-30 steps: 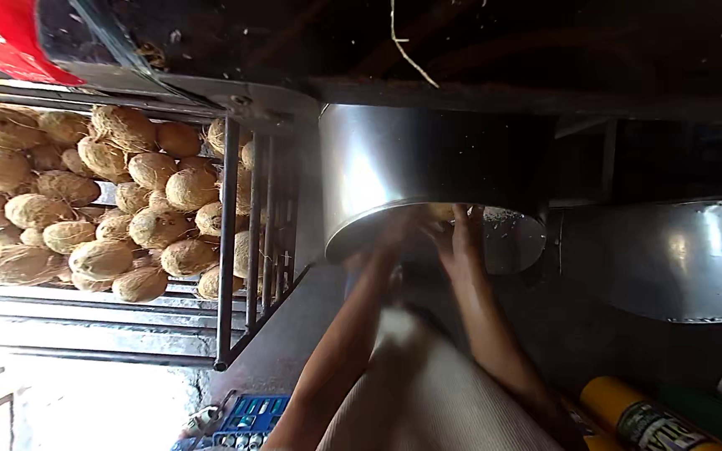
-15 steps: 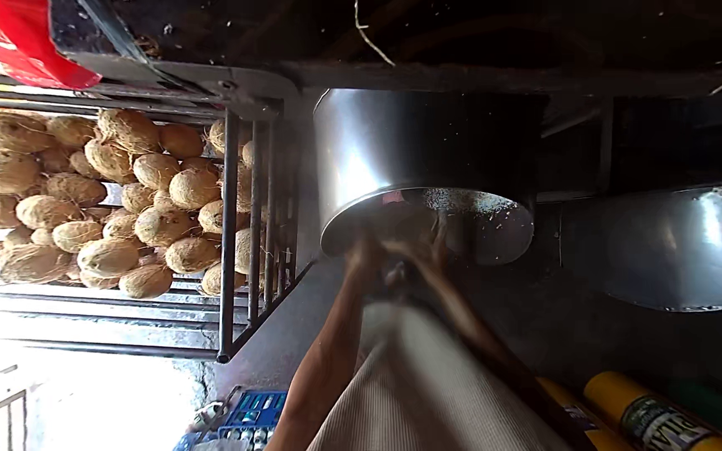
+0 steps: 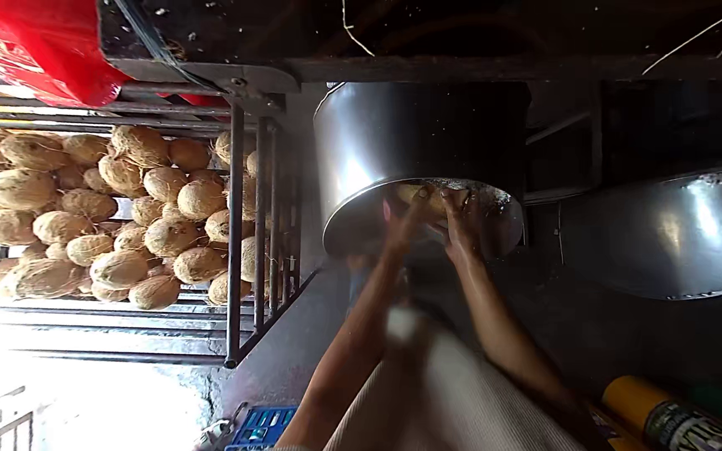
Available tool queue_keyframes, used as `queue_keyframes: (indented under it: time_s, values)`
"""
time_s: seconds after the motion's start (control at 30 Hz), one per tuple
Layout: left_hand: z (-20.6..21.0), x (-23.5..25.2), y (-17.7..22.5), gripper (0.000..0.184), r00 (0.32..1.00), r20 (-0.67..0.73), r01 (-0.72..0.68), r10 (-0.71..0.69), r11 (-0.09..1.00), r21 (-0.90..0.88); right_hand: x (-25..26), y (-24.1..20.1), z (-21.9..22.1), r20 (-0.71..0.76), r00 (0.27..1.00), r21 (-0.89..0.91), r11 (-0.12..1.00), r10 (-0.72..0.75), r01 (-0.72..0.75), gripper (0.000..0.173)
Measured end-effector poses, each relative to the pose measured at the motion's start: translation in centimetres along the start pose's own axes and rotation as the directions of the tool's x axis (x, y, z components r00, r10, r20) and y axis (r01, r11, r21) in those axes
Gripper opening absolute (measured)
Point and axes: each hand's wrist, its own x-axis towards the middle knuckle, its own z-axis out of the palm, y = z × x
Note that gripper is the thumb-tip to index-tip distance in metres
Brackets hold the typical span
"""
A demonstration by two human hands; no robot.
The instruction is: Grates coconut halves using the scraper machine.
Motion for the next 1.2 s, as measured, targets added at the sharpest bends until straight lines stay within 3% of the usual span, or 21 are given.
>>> queue_keyframes:
  time_s: [0.1, 0.2, 0.27, 0.37, 0.5, 0.63, 0.7, 0.8, 0.9, 0.97, 1.0, 1.07, 1.1, 1.13, 1.2]
  values:
    - [-2.8, -0.1, -2.5, 0.084, 0.997, 0.003, 0.083, -0.083, 0.997, 0.012, 0.5, 3.2, 0.4, 0.042, 0.998, -0.068, 0.997, 0.038, -0.035, 0.096]
    - [-4.2, -0.7, -2.8, 0.065, 0.996, -0.083, -0.013, 0.008, 0.999, -0.052, -0.6, 3.9, 1.4, 0.094, 0.994, -0.099, 0.994, 0.056, -0.047, 0.096]
    - [-3.2, -2.2, -1.1, 0.075, 0.988, -0.119, -0.103, 0.101, 0.995, -0.01, -2.7, 2.6, 1.3, 0.083, 0.996, -0.013, 0.999, 0.031, -0.03, 0.083]
    - [-1.2, -3.5, 1.4, 0.098, 0.995, -0.065, -0.065, 0.073, 0.992, 0.109, -4.1, 0.5, 0.2, -0.016, 1.0, 0.098, 0.995, 0.015, -0.013, 0.072]
    - [-0.4, -0.8, 0.7, 0.096, 0.999, 0.013, -0.034, 0.032, 0.995, 0.095, -2.2, 0.2, -0.1, -0.064, 0.997, 0.138, 0.99, 0.042, -0.033, 0.083]
    - [-1.8, 2.1, -0.8, 0.083, 0.999, -0.029, 0.013, -0.013, 1.0, 0.018, -1.2, 2.7, 1.5, -0.084, 0.992, 0.06, 0.994, 0.096, -0.092, 0.085]
    - [-2.9, 1.5, -0.7, 0.068, 0.995, -0.059, 0.082, -0.08, 0.996, 0.03, -1.1, 3.7, 2.7, -0.05, 0.996, 0.006, 0.997, 0.079, -0.079, 0.088]
    - [-6.8, -0.6, -2.3, 0.067, 0.994, 0.004, 0.107, -0.107, 0.992, 0.065, -2.0, 4.6, 3.4, 0.06, 0.997, -0.065, 0.997, 0.045, -0.041, 0.089]
    - [-9.0, -4.6, -4.0, 0.054, 0.997, -0.08, -0.001, -0.011, 0.989, -0.146, -4.7, 5.9, -0.3, 0.15, 0.988, 0.009, 0.999, 0.042, -0.044, 0.073]
    - [-9.2, -7.1, -4.4, 0.047, 0.989, -0.134, -0.102, 0.069, 0.961, -0.256, -6.4, 6.1, -3.7, 0.225, 0.969, 0.216, 0.965, 0.098, -0.148, 0.052]
    - [-9.2, -7.7, -4.9, 0.049, 0.994, -0.092, -0.087, 0.062, 0.951, -0.298, -6.5, 6.4, -5.1, 0.298, 0.946, 0.281, 0.936, 0.126, -0.213, 0.047]
    - [-9.3, -8.2, -6.5, 0.062, 0.991, 0.123, 0.098, -0.058, 0.929, -0.357, -5.3, 7.0, -6.8, 0.408, 0.899, 0.123, 0.966, 0.159, -0.226, 0.041]
    - [-9.3, -7.8, -7.2, 0.067, 0.969, 0.207, 0.207, -0.135, 0.901, -0.381, -3.7, 7.1, -6.9, 0.402, 0.905, -0.072, 0.99, 0.14, -0.122, 0.036]
    - [-9.2, -7.8, -7.8, 0.062, 0.952, 0.224, 0.289, -0.21, 0.86, -0.42, -2.4, 7.6, -7.1, 0.315, 0.947, -0.275, 0.961, 0.069, 0.022, 0.031]
    - [-9.7, -7.5, -8.4, 0.048, 0.961, 0.159, 0.277, -0.228, 0.828, -0.487, -2.2, 9.1, -8.0, 0.224, 0.959, -0.405, 0.879, -0.173, 0.253, 0.036]
